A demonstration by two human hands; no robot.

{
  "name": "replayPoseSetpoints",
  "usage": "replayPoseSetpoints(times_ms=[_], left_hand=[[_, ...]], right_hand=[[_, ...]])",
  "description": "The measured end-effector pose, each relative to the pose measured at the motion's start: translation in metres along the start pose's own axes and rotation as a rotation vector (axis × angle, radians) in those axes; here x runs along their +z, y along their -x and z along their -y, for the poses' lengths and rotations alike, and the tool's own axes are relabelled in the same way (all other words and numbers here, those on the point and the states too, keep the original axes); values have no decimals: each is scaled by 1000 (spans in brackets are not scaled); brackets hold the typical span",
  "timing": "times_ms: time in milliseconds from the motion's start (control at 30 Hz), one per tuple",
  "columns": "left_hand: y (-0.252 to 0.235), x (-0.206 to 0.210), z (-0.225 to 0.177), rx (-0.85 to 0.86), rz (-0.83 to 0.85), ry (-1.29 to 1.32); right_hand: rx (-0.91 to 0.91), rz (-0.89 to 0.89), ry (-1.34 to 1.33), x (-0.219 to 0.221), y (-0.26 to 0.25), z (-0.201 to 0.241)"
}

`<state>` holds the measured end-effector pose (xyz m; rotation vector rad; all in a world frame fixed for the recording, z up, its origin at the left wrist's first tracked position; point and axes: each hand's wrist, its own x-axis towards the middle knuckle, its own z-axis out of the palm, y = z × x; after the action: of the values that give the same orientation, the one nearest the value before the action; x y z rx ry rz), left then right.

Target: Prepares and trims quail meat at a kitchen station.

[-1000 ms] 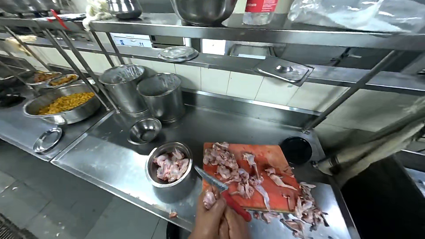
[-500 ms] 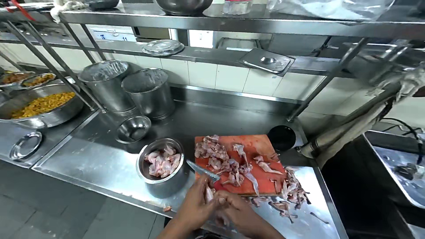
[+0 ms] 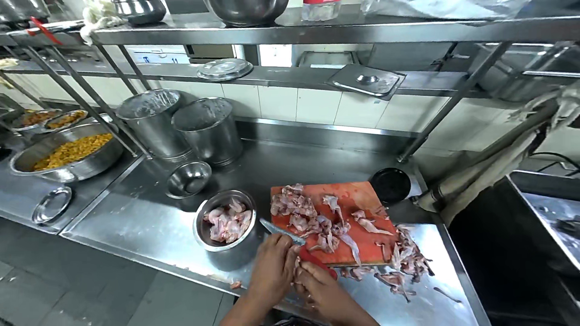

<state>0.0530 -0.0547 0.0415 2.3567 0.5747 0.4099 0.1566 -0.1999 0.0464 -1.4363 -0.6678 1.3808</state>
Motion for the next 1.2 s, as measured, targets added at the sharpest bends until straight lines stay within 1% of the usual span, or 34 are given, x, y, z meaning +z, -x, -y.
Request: replayPoseSetpoints(times_ms=[67, 100, 133, 167, 200, 300, 333, 400, 467, 533, 600, 667, 733, 833, 933, 1033, 1100, 1167, 1200], left_hand=[[0, 3, 1, 135, -103, -124], [2, 5, 3, 209, -146, -135], [3, 7, 4, 261, -166, -96], [5, 10, 5, 279, -167, -2], [7, 13, 6, 262, -145, 124], [15, 23, 4, 134, 17, 566], [16, 26, 2, 99, 60, 678], [16, 23, -1, 31, 88, 749], [14, 18, -3, -33, 107, 773], [14, 15, -7, -109, 153, 868], [15, 15, -14, -224, 194, 983], [15, 17, -19, -296, 193, 1081], [17, 20, -21, -279, 192, 1145], [17, 21, -21, -233, 201, 1207], [19, 20, -25, -270, 144, 1219], [17, 22, -28, -221, 17, 1196], [14, 23, -31, -192, -96, 1177], [10, 21, -35, -215, -200, 1164], [8, 20, -35, -238, -225, 1162]], right_hand=[[-22, -72, 9, 1, 2, 2], [-49, -108, -11, 3, 3, 2], [-81, -140, -33, 4, 3, 1], [-113, -167, -52, 7, 4, 2], [-143, -189, -64, 10, 5, 3], [-226, -238, -77, 14, 4, 9], [-249, -252, -81, 14, 4, 10], [-277, -225, -96, 13, 7, 13], [-288, -147, -125, 11, 10, 14], [-300, -116, -96, 11, 11, 12], [-348, -187, 35, 16, 11, 8], [-451, -305, 255, 20, 12, 1], [-545, -395, 430, 24, 13, -3], [-578, -501, 568, 32, 15, -3], [-560, -548, 619, 34, 13, -10], [-599, -560, 618, 33, 8, -16], [-614, -538, 598, 33, 5, -16], [-608, -526, 587, 32, 0, -15], [-604, -518, 592, 30, -3, -15]])
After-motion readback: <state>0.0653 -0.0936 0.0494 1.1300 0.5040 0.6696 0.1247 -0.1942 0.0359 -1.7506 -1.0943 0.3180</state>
